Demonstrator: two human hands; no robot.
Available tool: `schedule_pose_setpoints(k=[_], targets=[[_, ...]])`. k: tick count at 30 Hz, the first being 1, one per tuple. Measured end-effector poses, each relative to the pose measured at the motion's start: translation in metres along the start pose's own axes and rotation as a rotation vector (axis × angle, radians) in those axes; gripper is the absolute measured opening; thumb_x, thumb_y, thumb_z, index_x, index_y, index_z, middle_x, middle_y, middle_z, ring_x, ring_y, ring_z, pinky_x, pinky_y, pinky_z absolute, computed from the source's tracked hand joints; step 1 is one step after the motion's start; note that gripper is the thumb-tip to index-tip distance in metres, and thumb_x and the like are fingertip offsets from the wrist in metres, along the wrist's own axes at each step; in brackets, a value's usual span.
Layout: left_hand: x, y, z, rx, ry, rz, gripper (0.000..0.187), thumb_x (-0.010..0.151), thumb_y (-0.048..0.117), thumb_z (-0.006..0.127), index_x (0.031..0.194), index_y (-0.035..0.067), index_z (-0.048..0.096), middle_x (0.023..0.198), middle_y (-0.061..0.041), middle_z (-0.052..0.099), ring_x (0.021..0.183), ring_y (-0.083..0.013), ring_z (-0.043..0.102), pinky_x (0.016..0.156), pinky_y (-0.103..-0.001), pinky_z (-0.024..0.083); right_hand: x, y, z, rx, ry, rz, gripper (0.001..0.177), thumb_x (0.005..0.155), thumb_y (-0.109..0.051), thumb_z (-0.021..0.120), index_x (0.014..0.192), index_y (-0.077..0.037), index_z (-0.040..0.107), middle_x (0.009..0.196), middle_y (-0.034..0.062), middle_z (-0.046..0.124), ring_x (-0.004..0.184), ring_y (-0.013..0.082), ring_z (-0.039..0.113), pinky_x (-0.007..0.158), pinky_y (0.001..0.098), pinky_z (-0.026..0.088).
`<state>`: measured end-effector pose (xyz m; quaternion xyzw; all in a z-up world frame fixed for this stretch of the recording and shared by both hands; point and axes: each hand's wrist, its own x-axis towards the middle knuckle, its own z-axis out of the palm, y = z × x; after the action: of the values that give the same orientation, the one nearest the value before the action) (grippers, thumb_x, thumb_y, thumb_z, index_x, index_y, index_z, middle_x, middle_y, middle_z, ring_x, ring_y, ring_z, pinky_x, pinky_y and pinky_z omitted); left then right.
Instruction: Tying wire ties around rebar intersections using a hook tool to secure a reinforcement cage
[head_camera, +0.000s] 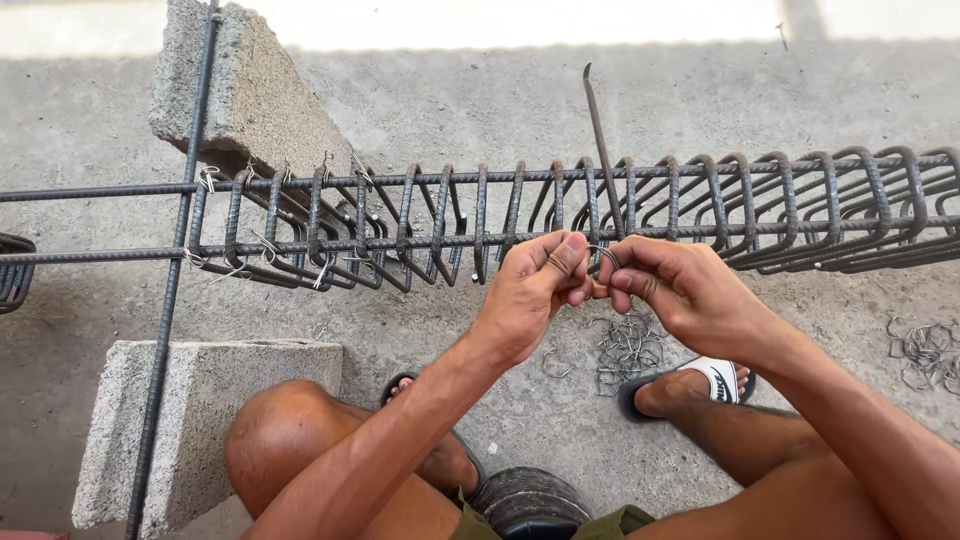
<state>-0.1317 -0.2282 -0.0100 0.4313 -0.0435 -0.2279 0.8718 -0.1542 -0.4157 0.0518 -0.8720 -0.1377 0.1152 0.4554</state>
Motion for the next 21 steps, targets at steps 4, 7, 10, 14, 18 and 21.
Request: schedule_pose_setpoints(k=[4, 7, 10, 14, 18, 21], targets=[[-0.004, 0.0, -0.002, -0.002, -0.005, -0.045, 0.032, 0.108, 0.027, 0.058, 0.081, 0.009, 0.058, 0.07, 0.003, 0.046, 0.063, -0.0065, 0.051, 0.078, -0.028, 0.058, -0.003, 0.004, 0.003, -0.059, -0.006, 0.009, 0.015, 0.1, -0.019, 0.06, 0.09, -0.016, 0.071, 0.066, 0.0007, 0.076, 0.056, 0.0174, 0.056, 0.058, 0.0326, 0.048], [-0.002, -0.004, -0.003, -0.003, -0.003, -0.061, 0.034, 0.108, 0.027, 0.058, 0.081, 0.008, 0.058, 0.07, 0.003, 0.043, 0.062, -0.0055, 0.048, 0.076, -0.028, 0.06, -0.002, 0.001, 0.004, -0.055, -0.011, 0.015, 0.015, 0.099, -0.017, 0.06, 0.092, -0.016, 0.073, 0.066, 0.0005, 0.078, 0.058, 0.0159, 0.059, 0.062, 0.0318, 0.051], [0.0, -0.008, -0.005, -0.055, 0.005, -0.074, 0.034, 0.107, 0.028, 0.059, 0.081, 0.006, 0.058, 0.067, 0.004, 0.035, 0.058, -0.0069, 0.042, 0.069, -0.029, 0.059, -0.001, 0.0, 0.006, -0.006, -0.015, 0.009, 0.015, 0.099, -0.016, 0.06, 0.091, -0.015, 0.073, 0.068, 0.0015, 0.078, 0.061, 0.0166, 0.062, 0.068, 0.0333, 0.055], [-0.001, -0.01, -0.006, -0.096, 0.018, -0.136, 0.034, 0.108, 0.028, 0.057, 0.082, 0.006, 0.056, 0.066, 0.006, 0.029, 0.058, -0.0048, 0.034, 0.064, -0.026, 0.055, -0.002, 0.0, 0.009, -0.003, -0.005, -0.023, 0.012, 0.098, -0.017, 0.063, 0.09, -0.014, 0.072, 0.073, 0.0022, 0.079, 0.066, 0.0189, 0.068, 0.072, 0.0356, 0.056], [-0.004, -0.005, -0.007, -0.149, -0.016, -0.227, 0.034, 0.109, 0.028, 0.056, 0.083, 0.006, 0.055, 0.066, 0.008, 0.023, 0.056, -0.0047, 0.028, 0.058, -0.023, 0.048, -0.005, 0.002, 0.005, -0.071, -0.015, -0.031, 0.01, 0.097, -0.017, 0.064, 0.091, -0.013, 0.071, 0.075, 0.0067, 0.078, 0.069, 0.0278, 0.073, 0.074, 0.0416, 0.057], [0.001, -0.011, -0.021, -0.041, -0.1, -0.306, 0.033, 0.11, 0.028, 0.054, 0.084, 0.007, 0.057, 0.065, 0.008, 0.022, 0.053, -0.0047, 0.023, 0.051, -0.023, 0.043, -0.007, 0.016, 0.005, -0.21, -0.027, -0.118, 0.007, 0.096, -0.018, 0.064, 0.093, -0.015, 0.07, 0.078, 0.005, 0.077, 0.079, 0.0325, 0.075, 0.082, 0.0459, 0.056]])
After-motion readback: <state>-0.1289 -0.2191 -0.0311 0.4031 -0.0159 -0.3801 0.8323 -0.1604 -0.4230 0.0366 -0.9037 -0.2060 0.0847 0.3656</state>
